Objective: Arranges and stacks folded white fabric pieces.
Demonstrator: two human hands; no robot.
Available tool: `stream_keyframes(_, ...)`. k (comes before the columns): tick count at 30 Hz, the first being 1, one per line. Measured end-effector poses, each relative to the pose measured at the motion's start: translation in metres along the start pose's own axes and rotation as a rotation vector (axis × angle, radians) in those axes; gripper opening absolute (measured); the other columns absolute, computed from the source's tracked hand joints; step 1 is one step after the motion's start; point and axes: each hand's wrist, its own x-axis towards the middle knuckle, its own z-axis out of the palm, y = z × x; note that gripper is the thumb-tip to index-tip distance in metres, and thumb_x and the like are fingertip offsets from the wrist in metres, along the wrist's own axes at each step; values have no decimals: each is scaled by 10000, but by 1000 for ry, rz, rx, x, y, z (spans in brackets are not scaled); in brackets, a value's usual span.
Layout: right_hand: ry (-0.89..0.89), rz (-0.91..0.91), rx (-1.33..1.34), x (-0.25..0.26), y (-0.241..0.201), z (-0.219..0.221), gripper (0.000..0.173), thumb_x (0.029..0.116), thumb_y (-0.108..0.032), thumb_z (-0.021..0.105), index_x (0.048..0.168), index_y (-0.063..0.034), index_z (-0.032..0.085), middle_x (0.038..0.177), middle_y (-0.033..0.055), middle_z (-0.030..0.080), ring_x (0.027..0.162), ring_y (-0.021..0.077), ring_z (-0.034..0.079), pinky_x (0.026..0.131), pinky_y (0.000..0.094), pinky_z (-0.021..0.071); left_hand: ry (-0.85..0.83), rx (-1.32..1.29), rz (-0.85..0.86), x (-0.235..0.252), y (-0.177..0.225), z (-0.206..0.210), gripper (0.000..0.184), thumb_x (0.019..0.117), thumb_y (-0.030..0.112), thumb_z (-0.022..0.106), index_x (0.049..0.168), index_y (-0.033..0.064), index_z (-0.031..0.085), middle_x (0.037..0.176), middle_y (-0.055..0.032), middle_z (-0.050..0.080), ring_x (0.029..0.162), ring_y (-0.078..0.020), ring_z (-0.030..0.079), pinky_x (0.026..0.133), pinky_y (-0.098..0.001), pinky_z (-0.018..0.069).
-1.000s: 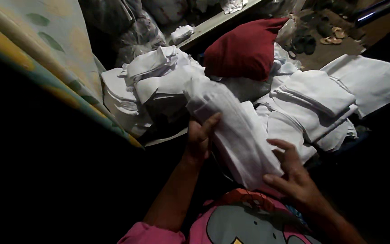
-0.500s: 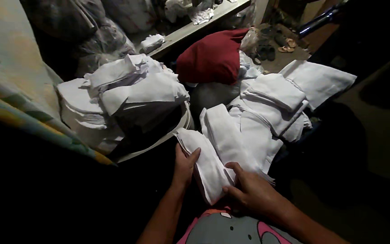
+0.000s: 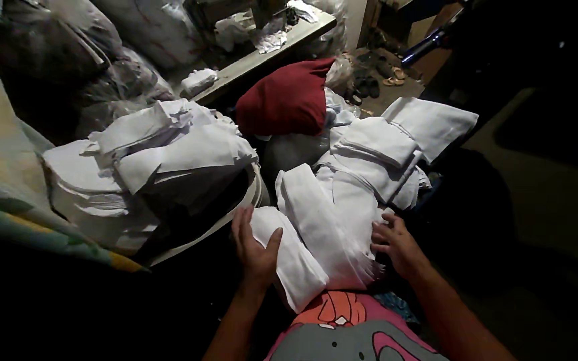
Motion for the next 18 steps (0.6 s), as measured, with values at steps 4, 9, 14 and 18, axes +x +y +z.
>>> stream_keyframes(4,-19,126,92,7,3,-1,492,1059,-226,557,1461,2,389,1219,203,573,951,264,646,789,420,565,-208,-1,174,1,14,18,541,913,374,676,1341,45,644,1516,-284,454,1435,-469,382,1170,-611,307)
stream_keyframes(9,-124,66,108,14,8,6,235,1049,-180,566,1211,-12,546,883,47,616,696,92,596,614,256,512,-537,34,426,4,40,55,371,969,363,636,1267,159,721,1515,-192,517,1450,-468,386,1168,-662,277)
stream_keyframes(14,-136,-179,-64,6,17,22,575,945,-117,688,1428,43,421,1251,194,632,1107,201,662,948,377,565,-709,81,528,4,50,78,337,997,356,616,1248,157,720,1475,-149,571,1437,-444,421,1166,-688,242)
stream_keyframes(18,-131,-235,63,9,10,16,480,992,-76,608,1419,60,434,1180,167,661,1011,171,693,885,344,598,-689,65,500,6,45,80,332,1006,333,596,1180,66,690,1312,-123,673,1394,-376,493,1178,-645,263)
